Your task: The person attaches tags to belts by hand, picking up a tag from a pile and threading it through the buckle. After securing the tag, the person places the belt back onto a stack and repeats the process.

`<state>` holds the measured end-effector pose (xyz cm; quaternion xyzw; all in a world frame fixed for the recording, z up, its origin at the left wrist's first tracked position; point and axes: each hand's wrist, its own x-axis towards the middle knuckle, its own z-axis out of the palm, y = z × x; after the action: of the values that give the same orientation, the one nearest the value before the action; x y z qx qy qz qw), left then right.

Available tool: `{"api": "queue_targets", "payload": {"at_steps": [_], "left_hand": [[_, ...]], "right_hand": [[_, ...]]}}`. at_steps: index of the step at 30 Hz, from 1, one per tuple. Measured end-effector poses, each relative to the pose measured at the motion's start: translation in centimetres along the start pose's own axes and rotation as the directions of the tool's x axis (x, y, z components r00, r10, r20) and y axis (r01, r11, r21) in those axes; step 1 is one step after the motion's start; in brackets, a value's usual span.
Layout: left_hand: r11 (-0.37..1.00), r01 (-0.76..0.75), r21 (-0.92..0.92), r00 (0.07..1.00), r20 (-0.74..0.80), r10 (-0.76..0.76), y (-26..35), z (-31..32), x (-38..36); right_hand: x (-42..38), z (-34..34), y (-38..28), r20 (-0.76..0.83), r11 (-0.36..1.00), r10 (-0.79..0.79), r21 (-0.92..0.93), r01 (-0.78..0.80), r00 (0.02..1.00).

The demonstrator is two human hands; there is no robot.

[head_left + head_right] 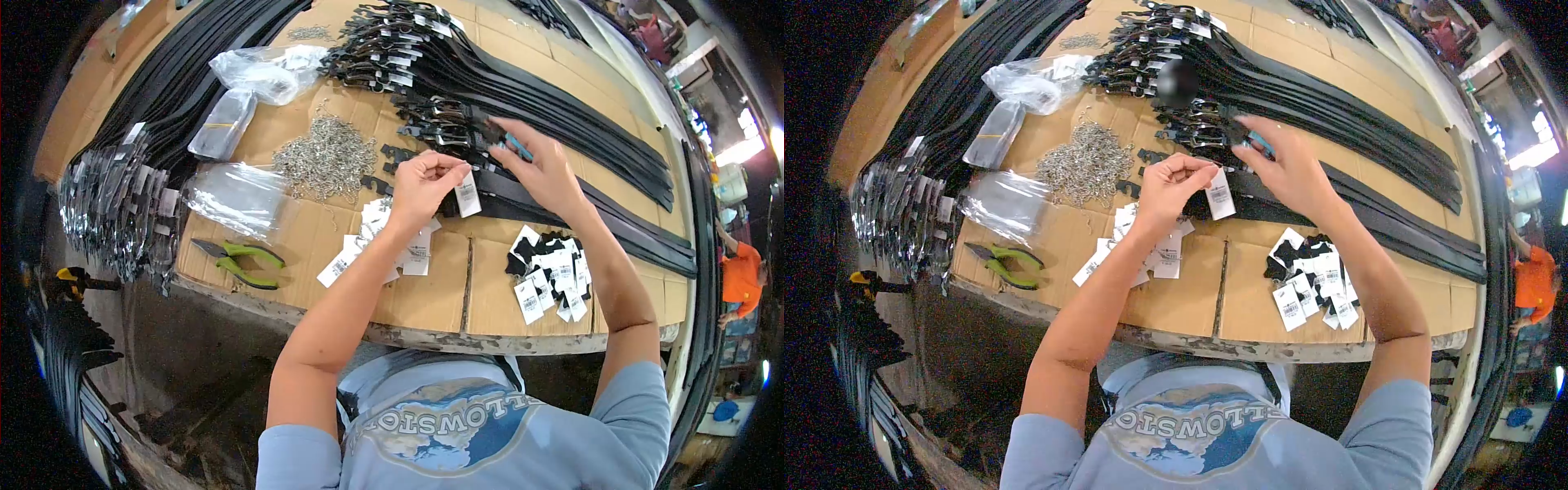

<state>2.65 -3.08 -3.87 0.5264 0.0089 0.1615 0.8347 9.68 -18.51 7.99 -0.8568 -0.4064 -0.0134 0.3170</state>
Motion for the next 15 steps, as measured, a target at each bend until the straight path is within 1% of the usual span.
{"api": "queue_targets", "payload": {"at_steps": [1,2,3,4,5,6,8,9,11,12,14,15], "left_hand": [[1.0,-0.005,-0.002,1.0,-0.003,0.005,0.0,0.0,0.0],[1.0,-0.009,-0.003,1.0,-0.007,0.009,-0.1,-0.1,0.0],[0.999,0.033,0.003,0.999,0.01,-0.033,0.3,-0.1,-0.2],[0.999,0.04,0.002,0.999,0.01,-0.04,0.5,-0.2,-0.1],[0.999,0.044,0.012,0.998,0.033,-0.044,0.5,-0.4,0.0],[0.999,0.047,0.023,0.997,0.054,-0.048,0.6,-0.5,0.0],[0.999,0.041,0.033,0.998,0.056,-0.043,0.7,-0.4,0.0],[0.999,0.023,0.041,0.998,0.055,-0.026,0.7,-0.4,0.0],[0.999,0.008,0.047,0.998,0.058,-0.011,0.6,-0.4,0.2],[0.997,-0.002,0.076,0.998,0.061,-0.003,0.6,-0.3,0.2],[0.995,-0.008,0.103,0.998,0.065,0.001,0.7,-0.4,0.1],[0.991,-0.006,0.135,0.997,0.077,-0.005,0.8,-0.4,0.1]], "right_hand": [[-0.7,-0.4,-0.1,0.073,0.997,0.058,-0.051,-0.054,0.996],[-1.3,-0.4,0.0,0.071,0.997,0.065,-0.051,-0.062,0.995],[-1.8,-0.3,0.2,0.072,0.996,0.017,-0.089,-0.01,0.997],[-2.2,-0.1,0.4,0.078,0.991,-0.033,-0.126,0.043,0.996],[-2.5,0.2,0.7,0.06,0.981,-0.118,-0.145,0.126,0.991],[-2.6,0.3,0.7,0.064,0.982,-0.113,-0.142,0.121,0.992],[-2.6,0.4,0.5,0.083,0.968,-0.143,-0.197,0.157,0.986],[-2.6,0.3,0.5,0.085,0.968,-0.139,-0.196,0.154,0.987],[-2.3,0.2,0.6,0.18,0.949,-0.101,-0.279,0.149,0.978],[-2.1,0.2,0.5,0.18,0.949,-0.097,-0.279,0.146,0.979],[-1.8,0.3,0.2,0.197,0.923,-0.142,-0.326,0.202,0.97],[-1.7,0.3,0.2,0.198,0.924,-0.14,-0.326,0.2,0.97]]}}
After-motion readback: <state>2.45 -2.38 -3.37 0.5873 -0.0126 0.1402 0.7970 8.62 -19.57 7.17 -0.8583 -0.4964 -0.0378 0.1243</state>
